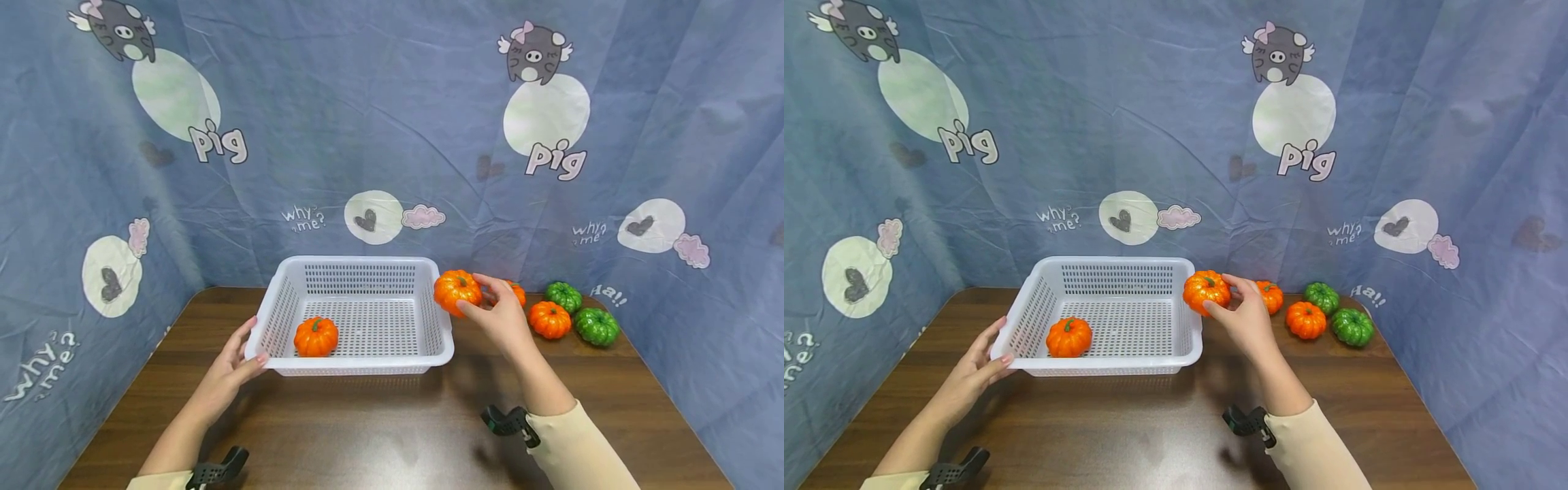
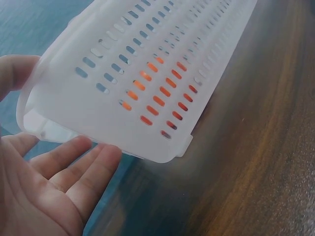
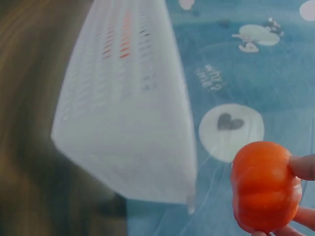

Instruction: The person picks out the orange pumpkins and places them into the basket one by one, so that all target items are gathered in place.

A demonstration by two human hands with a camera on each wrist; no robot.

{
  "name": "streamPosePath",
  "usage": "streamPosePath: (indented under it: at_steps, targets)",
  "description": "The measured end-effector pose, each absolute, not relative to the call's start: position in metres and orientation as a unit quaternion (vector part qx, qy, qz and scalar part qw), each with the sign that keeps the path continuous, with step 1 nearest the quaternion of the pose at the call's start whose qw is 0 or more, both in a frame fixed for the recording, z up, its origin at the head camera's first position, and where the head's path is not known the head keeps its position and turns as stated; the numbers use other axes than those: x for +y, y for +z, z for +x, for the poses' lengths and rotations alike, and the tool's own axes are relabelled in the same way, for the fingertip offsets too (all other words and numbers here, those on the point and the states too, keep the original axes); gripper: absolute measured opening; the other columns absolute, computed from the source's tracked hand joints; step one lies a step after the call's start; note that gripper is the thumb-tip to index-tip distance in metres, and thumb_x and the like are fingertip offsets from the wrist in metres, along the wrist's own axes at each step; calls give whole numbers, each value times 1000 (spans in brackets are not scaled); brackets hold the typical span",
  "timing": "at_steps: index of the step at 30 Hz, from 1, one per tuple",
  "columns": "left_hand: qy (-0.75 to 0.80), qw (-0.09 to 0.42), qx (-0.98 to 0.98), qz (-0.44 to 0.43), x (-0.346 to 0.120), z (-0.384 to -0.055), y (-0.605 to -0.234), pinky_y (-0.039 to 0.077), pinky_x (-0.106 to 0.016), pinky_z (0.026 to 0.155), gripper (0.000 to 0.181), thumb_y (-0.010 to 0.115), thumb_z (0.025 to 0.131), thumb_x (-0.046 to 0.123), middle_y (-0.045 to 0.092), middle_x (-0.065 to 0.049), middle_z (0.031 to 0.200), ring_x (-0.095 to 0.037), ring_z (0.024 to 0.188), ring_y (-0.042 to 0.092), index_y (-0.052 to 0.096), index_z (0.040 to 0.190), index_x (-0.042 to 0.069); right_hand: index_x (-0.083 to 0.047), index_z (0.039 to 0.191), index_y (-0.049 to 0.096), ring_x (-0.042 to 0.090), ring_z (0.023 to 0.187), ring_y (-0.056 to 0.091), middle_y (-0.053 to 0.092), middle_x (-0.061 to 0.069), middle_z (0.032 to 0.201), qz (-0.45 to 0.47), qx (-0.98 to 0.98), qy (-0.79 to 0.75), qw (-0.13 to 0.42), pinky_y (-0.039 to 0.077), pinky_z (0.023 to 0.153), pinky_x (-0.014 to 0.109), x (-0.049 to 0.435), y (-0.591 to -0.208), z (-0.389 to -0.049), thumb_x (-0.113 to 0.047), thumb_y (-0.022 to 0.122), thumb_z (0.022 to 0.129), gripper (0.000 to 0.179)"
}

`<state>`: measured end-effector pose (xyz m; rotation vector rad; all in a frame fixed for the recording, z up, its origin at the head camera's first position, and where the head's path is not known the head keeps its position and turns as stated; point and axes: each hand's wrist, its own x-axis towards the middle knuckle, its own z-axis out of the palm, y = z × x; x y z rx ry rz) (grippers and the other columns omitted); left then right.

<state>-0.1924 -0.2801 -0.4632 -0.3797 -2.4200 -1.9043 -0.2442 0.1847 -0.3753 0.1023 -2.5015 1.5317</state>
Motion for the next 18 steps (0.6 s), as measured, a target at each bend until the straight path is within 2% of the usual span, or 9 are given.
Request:
streamPosePath:
  at_steps: [6,18]
  targets:
    - [-619,21,-775,-123,-280,-193,-462,51,-17,85,75,56,101,8,34,-38,147,1,109,57,10,160,8,-6,140,56,35,119,59,50,14,137,60,-852,512,95,53,96,45,168,-358,-247,-19,81,85,62]
    - [-624,24,-771,-128,-279,-192,-464,52,-18,84,75,55,101,5,34,-39,147,0,109,58,10,160,7,-13,139,58,31,118,55,52,8,140,97,-876,471,40,54,90,45,136,-337,-262,-30,81,84,62]
